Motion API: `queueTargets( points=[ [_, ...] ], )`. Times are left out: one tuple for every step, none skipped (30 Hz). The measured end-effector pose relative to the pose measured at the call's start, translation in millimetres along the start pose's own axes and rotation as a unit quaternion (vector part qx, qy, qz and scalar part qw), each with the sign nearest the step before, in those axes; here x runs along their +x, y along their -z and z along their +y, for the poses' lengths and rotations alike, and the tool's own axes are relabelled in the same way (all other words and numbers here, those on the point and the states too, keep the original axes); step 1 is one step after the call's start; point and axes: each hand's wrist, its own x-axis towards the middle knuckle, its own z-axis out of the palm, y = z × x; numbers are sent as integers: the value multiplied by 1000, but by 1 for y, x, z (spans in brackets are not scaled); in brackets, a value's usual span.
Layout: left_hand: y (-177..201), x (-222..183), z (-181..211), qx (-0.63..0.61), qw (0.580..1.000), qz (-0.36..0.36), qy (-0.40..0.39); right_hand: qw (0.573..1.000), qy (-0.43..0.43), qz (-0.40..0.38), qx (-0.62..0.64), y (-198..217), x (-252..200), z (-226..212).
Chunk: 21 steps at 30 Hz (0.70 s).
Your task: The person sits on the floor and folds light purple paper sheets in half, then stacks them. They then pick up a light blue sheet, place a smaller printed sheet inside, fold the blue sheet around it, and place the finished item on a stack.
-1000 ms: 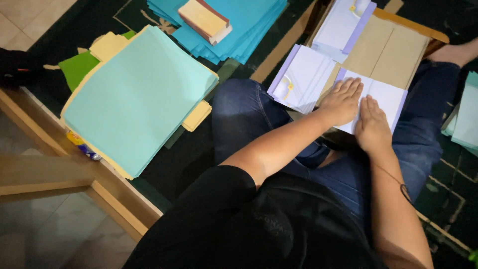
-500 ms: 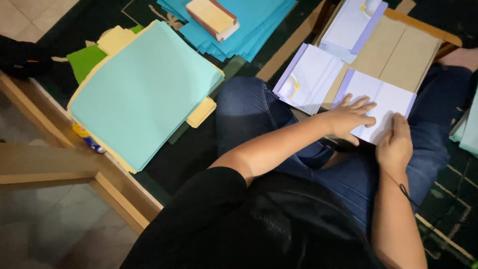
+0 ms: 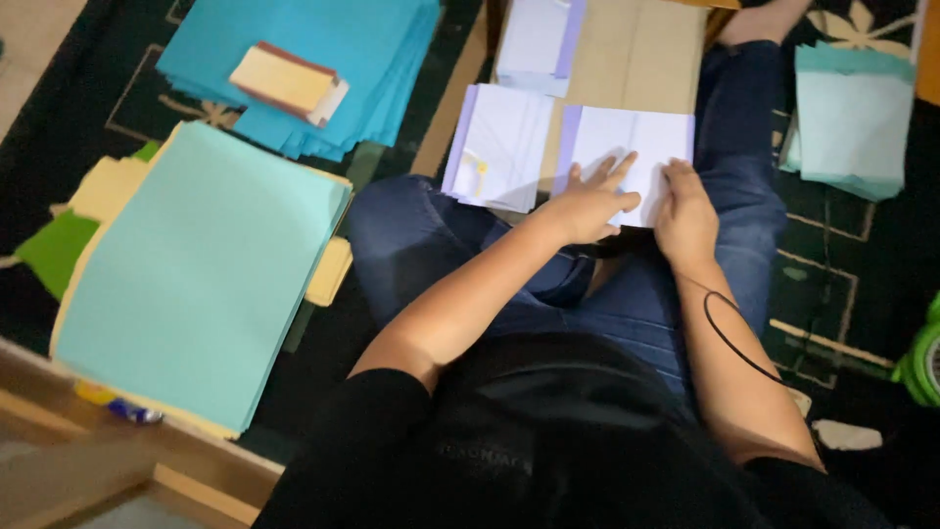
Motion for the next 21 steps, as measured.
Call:
queueTargets(
  points=[
    [-2, 4, -1, 2, 1000, -4, -8, 1000, -7, 5, -3, 1, 0, 0],
    [-5, 7, -1, -7, 1000, -8, 7, 1000, -5, -4, -3, 1, -1, 1],
    [-8, 10, -2, -16, 1000, -13, 22, 1000, -4, -12, -3, 1, -1, 2],
    [-12, 15, -11, -15, 1000, -16, 18, 1000, -8, -10, -4, 1, -1, 4],
    [-15, 20, -19, -36, 999, -15, 19, 1000, -9, -17, 1, 1, 0, 5],
    [-18, 24, -29, -57, 998, -13, 21, 1000, -9, -25, 7, 1, 1, 5],
    [-15, 14, -29, -56, 998, -15, 20, 1000, -11, -23, 7, 2, -1, 4],
    [-11, 6, -30, -53, 996, 65, 8, 999, -13, -26, 14, 4, 0, 3],
    [-7, -3, -31, -51, 988, 145, -4, 999, -14, -29, 20, 5, 0, 2],
    [7, -21, -21, -50, 988, 143, -4, 999, -16, -29, 21, 5, 0, 2],
    [22, -40, -11, -10, 973, 230, -9, 999, -14, -32, 16, 5, 1, 1],
    [36, -58, -1, 29, 949, 313, -16, 999, -14, -35, 12, 5, 0, 1],
    [37, -67, -8, 30, 950, 310, -17, 999, -18, -34, 13, 5, 1, 2],
    [38, -76, -13, 59, 936, 346, -6, 999, -13, -34, 9, 5, 0, 3],
    [40, -86, -19, 88, 920, 381, 6, 999, -8, -34, 6, 4, -1, 4],
    [35, -89, -34, 89, 921, 379, 4, 999, -11, -32, 7, 3, -1, 4],
    [31, -93, -49, 100, 923, 372, 18, 999, -15, -32, 1, 2, -2, 4],
    [30, -94, -64, 112, 923, 367, 30, 999, -19, -29, -5, 1, 1, 5],
    [26, -99, -73, 115, 923, 367, 26, 1000, -20, -24, -4, 2, 2, 1],
    [22, -102, -80, 101, 943, 315, 45, 999, -23, -29, -8, 5, 1, -2],
    [18, -106, -88, 87, 959, 262, 64, 999, -25, -34, -12, 8, 1, -4]
  ],
)
